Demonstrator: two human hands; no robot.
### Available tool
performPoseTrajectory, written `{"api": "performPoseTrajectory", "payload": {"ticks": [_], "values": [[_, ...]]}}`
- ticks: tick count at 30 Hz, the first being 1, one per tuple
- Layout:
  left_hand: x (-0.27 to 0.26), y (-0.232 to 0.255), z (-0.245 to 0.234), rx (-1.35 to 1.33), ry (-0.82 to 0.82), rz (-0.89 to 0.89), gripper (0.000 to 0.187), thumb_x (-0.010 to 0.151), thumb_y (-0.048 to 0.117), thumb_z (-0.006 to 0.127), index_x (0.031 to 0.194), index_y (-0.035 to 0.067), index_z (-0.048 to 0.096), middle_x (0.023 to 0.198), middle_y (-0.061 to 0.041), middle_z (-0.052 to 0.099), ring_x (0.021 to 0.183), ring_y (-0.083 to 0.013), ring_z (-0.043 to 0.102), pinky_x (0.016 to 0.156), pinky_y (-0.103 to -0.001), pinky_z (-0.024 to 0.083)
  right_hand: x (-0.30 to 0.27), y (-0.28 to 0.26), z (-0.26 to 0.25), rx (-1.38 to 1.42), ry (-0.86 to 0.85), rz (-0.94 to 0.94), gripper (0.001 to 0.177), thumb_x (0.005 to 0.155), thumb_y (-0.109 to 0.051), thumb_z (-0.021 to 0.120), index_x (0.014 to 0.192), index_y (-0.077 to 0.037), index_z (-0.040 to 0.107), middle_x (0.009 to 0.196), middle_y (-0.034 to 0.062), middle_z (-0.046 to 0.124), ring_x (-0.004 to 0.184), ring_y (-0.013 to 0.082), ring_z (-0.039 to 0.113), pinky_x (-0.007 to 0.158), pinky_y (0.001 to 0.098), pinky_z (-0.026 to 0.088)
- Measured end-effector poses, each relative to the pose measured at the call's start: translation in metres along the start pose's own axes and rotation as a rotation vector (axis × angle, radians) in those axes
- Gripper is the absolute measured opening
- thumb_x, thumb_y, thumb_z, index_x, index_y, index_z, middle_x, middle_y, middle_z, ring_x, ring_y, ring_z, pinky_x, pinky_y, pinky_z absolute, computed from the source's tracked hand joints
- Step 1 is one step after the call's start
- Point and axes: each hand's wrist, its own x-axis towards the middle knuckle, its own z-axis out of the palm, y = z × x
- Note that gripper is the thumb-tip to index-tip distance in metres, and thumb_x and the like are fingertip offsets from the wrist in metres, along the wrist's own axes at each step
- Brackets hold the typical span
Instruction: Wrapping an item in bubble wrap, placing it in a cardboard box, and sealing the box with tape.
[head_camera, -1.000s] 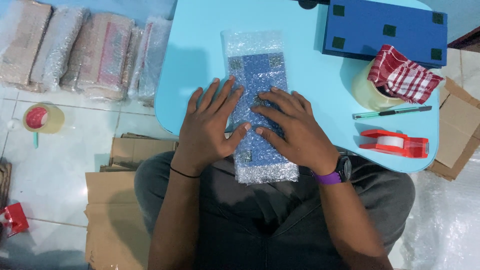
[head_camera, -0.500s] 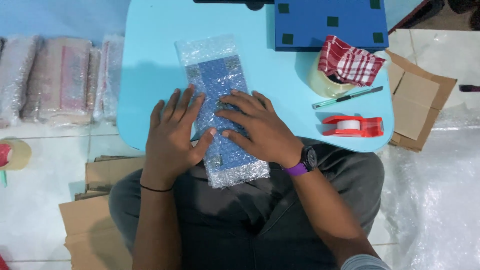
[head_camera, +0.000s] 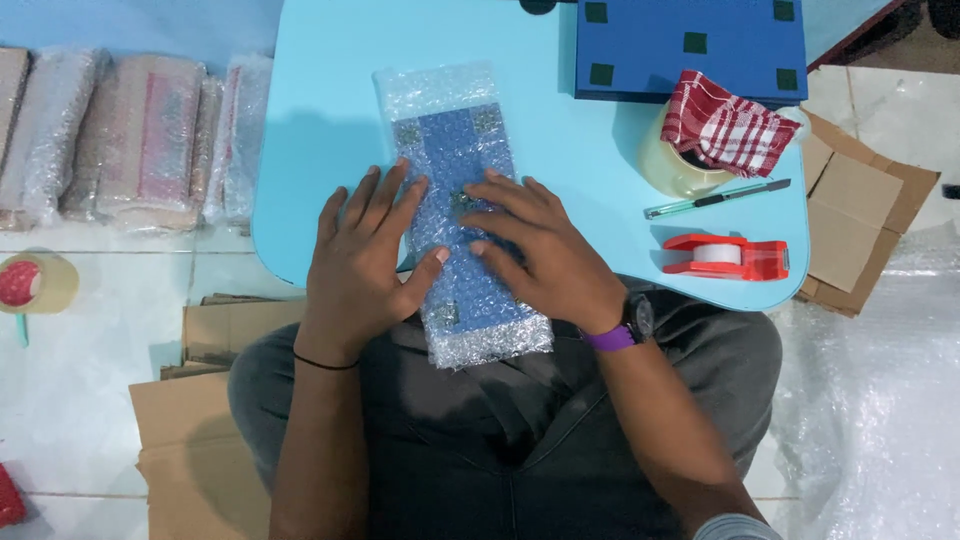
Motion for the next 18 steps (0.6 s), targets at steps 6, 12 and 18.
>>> {"api": "performPoseTrajectory", "payload": {"ticks": [6,12,18], "values": [[0.002,-0.001,-0.004,-0.053,0.006,0.031,0.067,0.102,0.047,0.066,0.152,0.004,0.055,0.158,-0.025,0.048,0.142,-0.0484,0.047,0.115,-0.067,0.029,-0.04,-0.022,-0.062,-0.007,0.26,-0.044,0.023,0.094,-0.005,0.069,0.116,-0.003,0.074,0.119,0.0198,0.072,0.12,0.0443,0.066,0.104,0.0584,0.051],[0.001,0.004,-0.006,-0.005,0.03,0.051,0.064,0.106,0.042,0.057,0.154,0.001,0.05,0.161,-0.02,0.047,0.149,-0.0429,0.044,0.12,-0.062,0.032,-0.125,-0.026,-0.128,-0.296,0.544,0.349,0.018,0.105,0.011,0.063,0.122,0.015,0.066,0.124,0.0273,0.065,0.112,0.0361,0.062,0.101,0.0435,0.049],[-0.004,0.036,-0.011,-0.109,-0.025,-0.084,0.069,0.108,0.035,0.05,0.167,0.017,0.019,0.175,-0.017,0.017,0.161,-0.046,0.01,0.128,-0.071,0.008,-0.145,0.017,-0.153,-0.244,0.375,0.57,0.024,0.1,0.005,0.065,0.123,0.005,0.071,0.126,0.0187,0.062,0.105,0.028,0.059,0.088,0.0377,0.049]]}}
